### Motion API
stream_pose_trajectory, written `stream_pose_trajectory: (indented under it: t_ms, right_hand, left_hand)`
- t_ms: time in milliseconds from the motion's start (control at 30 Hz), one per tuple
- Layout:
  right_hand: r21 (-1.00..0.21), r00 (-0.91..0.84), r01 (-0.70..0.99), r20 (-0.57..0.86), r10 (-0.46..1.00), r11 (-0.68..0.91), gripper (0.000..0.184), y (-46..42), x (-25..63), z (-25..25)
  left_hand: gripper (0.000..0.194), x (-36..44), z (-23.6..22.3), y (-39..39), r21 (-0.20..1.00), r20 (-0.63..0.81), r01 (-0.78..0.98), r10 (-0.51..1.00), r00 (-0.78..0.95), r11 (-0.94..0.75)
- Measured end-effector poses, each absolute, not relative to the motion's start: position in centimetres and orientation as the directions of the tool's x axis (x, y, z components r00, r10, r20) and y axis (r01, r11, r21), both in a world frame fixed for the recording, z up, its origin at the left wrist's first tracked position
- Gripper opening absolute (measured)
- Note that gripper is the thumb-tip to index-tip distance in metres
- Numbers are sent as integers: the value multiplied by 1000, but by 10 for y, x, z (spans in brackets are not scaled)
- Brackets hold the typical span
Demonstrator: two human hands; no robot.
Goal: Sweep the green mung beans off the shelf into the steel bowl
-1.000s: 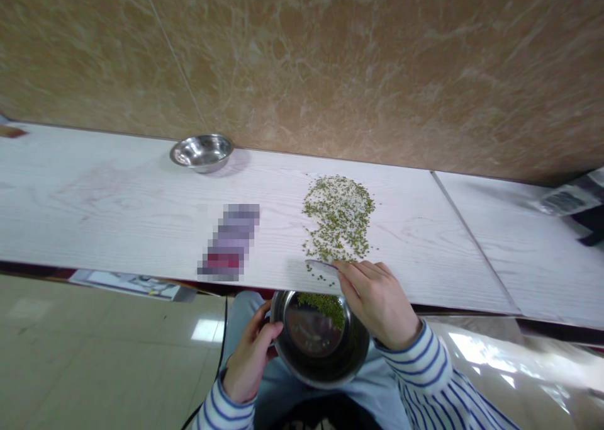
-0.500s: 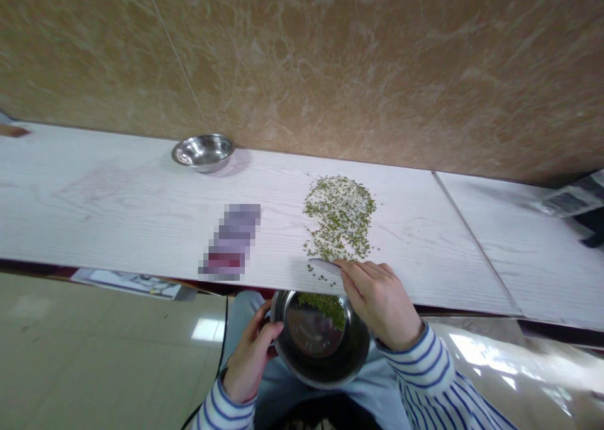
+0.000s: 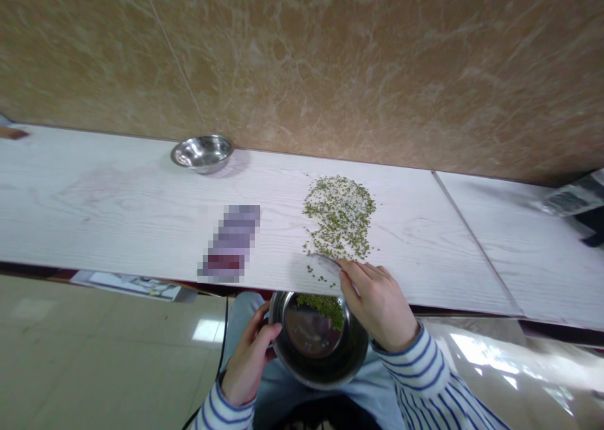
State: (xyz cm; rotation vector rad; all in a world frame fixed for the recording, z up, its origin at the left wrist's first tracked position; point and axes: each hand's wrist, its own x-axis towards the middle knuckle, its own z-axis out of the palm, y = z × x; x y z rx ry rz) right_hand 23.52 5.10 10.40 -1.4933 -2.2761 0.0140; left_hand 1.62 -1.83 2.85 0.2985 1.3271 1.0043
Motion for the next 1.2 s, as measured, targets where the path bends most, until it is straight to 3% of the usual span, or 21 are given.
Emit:
stream_pose_trajectory:
  t_ms: [1200]
  right_hand:
    - [-216, -303, 896, 340, 890, 388, 25, 56, 235, 105]
  left_hand:
    - [58, 15, 31, -15, 694, -662, -452, 743, -94, 561]
